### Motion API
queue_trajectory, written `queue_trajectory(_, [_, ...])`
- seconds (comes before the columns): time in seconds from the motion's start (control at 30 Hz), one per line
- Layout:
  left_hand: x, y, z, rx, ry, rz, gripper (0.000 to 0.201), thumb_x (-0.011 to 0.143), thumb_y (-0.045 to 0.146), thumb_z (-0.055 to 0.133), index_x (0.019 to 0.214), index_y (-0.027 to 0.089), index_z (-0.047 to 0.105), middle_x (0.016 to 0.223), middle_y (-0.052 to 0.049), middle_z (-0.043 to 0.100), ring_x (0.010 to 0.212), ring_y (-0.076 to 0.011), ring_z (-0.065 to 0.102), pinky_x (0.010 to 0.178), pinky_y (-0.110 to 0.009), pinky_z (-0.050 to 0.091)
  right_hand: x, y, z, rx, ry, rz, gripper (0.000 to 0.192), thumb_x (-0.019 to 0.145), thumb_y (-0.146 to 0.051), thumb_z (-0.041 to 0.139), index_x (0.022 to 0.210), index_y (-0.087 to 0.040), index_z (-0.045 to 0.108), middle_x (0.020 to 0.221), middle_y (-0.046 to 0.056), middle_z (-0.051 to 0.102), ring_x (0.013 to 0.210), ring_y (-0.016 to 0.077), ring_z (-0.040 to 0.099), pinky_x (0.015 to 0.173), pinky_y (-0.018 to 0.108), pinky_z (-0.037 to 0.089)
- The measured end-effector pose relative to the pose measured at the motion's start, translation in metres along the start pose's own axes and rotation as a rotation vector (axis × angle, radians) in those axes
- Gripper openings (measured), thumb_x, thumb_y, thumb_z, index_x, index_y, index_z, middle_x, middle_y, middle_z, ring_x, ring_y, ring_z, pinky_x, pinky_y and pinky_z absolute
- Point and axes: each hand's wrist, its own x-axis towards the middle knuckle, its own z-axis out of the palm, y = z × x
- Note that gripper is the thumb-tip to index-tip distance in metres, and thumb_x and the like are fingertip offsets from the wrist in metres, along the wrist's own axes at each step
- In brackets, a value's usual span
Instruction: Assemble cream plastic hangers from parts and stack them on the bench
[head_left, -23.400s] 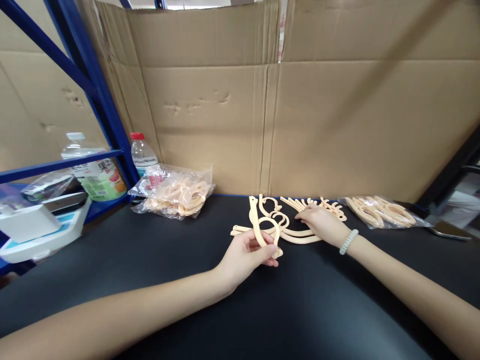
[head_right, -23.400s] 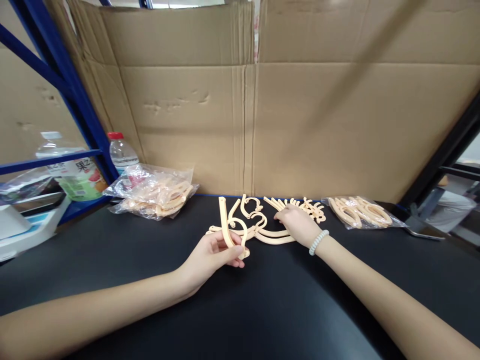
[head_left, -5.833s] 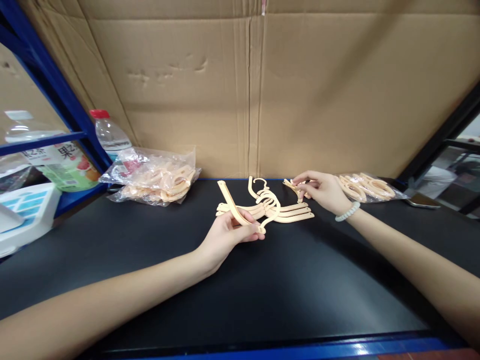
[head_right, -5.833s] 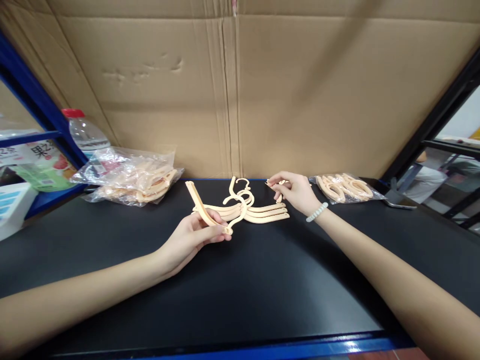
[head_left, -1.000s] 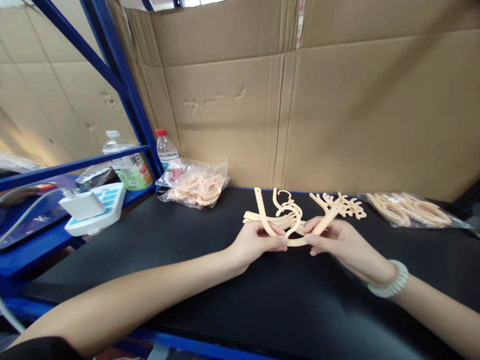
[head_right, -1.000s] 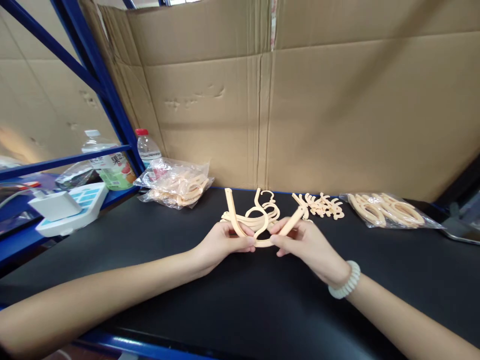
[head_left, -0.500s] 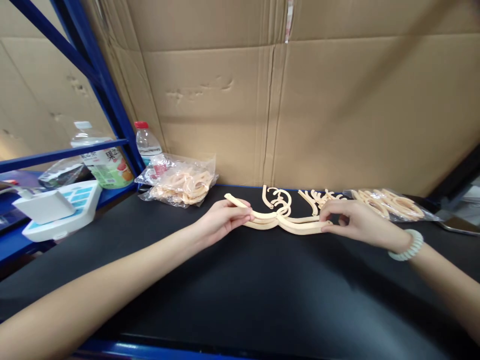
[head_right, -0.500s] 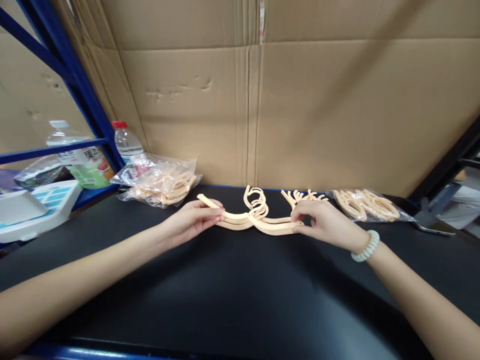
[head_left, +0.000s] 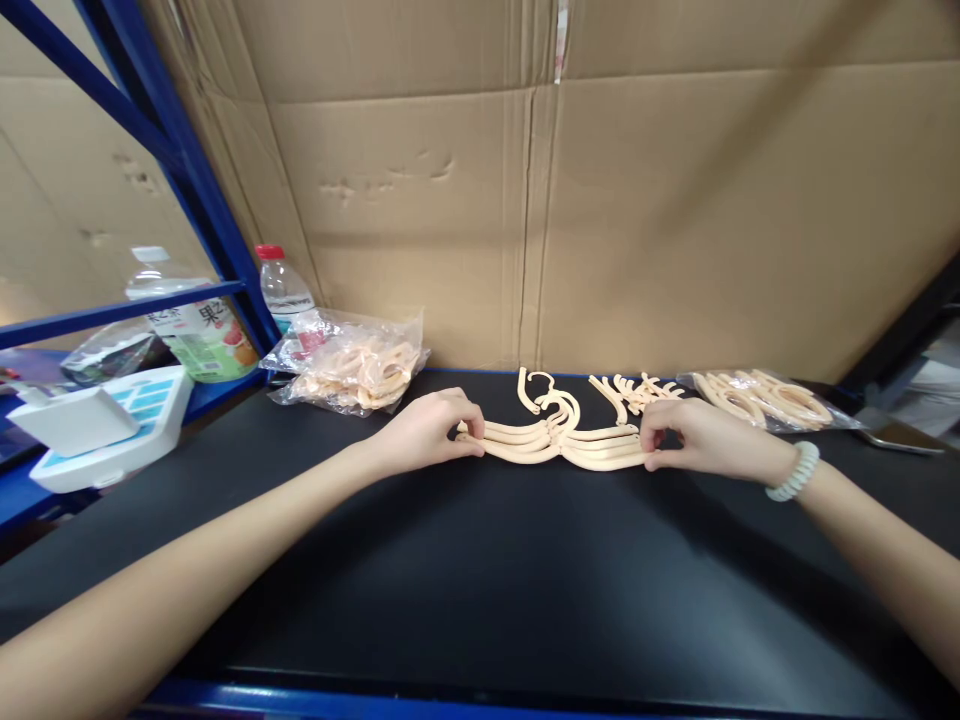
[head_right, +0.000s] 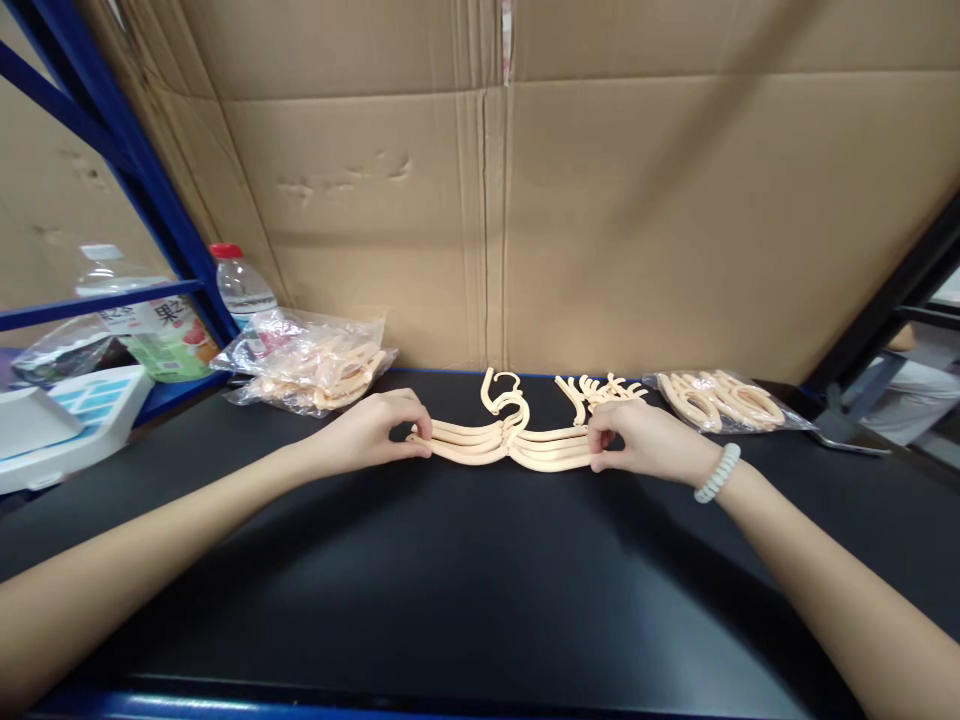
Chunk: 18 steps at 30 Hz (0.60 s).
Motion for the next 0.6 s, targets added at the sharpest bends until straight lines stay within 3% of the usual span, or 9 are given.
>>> queue_trajectory(0.2, [-0.001,0.004,-0.002,0.273,-0.071,0.112,0.007,0.078,0.023,0.062,0.075,0.017,0.063,0.076,-0.003,0.062,0.080,-0.0193,0.054,0.071,-0.028,0.040,0.001,-0.002,0.001,-0.025,-0.011,-0.013,0.019,0.082,-0.036,0.058,0.073,-0.020,0.064,0.078,0.004,0.064,0.073,0.0191,0.058,0.069,0.032,0.045])
queue_trajectory(0.3, [-0.004,0.013,0.005,0.430,-0.042,0.111,0.005,0.078,0.020,0.058,0.079,0.016,0.061,0.083,-0.006,0.062,0.084,-0.0217,0.054,0.074,-0.032,0.039,0.001,-0.007,0.001,-0.038,-0.023,-0.025,0.018,0.083,-0.034,0.057,0.074,-0.020,0.063,0.080,0.006,0.064,0.077,0.0206,0.059,0.074,0.035,0.047])
queue_trajectory(0.37, [-0.006,0.022,0.015,0.475,0.011,0.071,0.013,0.079,0.017,0.054,0.090,0.015,0.059,0.092,-0.008,0.063,0.089,-0.0242,0.055,0.076,-0.035,0.040,0.000,-0.012,0.003,-0.068,0.025,-0.031,0.016,0.082,-0.033,0.057,0.085,-0.019,0.064,0.089,0.009,0.065,0.086,0.0239,0.060,0.080,0.039,0.048])
queue_trajectory(0.43, [-0.009,0.031,0.029,0.442,0.061,0.032,0.022,0.082,0.017,0.050,0.102,0.014,0.057,0.103,-0.011,0.062,0.097,-0.0261,0.055,0.081,-0.038,0.042,-0.001,-0.020,0.008,-0.086,0.120,-0.038,0.033,0.082,-0.035,0.056,0.109,-0.016,0.061,0.110,0.015,0.062,0.105,0.0290,0.057,0.091,0.045,0.046])
queue_trajectory(0.5, [-0.010,0.037,0.043,0.371,0.067,0.026,0.030,0.085,0.022,0.050,0.114,0.014,0.054,0.119,-0.014,0.059,0.111,-0.0283,0.052,0.093,-0.042,0.040,0.000,-0.029,0.019,-0.071,0.193,-0.024,0.054,0.085,-0.039,0.052,0.131,-0.012,0.047,0.131,0.020,0.052,0.123,0.0321,0.047,0.102,0.049,0.039])
queue_trajectory(0.6, [-0.011,0.038,0.058,0.290,0.015,0.007,0.044,0.092,0.028,0.042,0.134,0.014,0.041,0.142,-0.015,0.044,0.134,-0.0287,0.036,0.109,-0.049,0.025,0.004,-0.042,0.042,-0.066,0.210,0.036,0.071,0.088,-0.053,0.046,0.140,-0.006,0.037,0.143,0.023,0.040,0.135,0.0356,0.033,0.109,0.054,0.030])
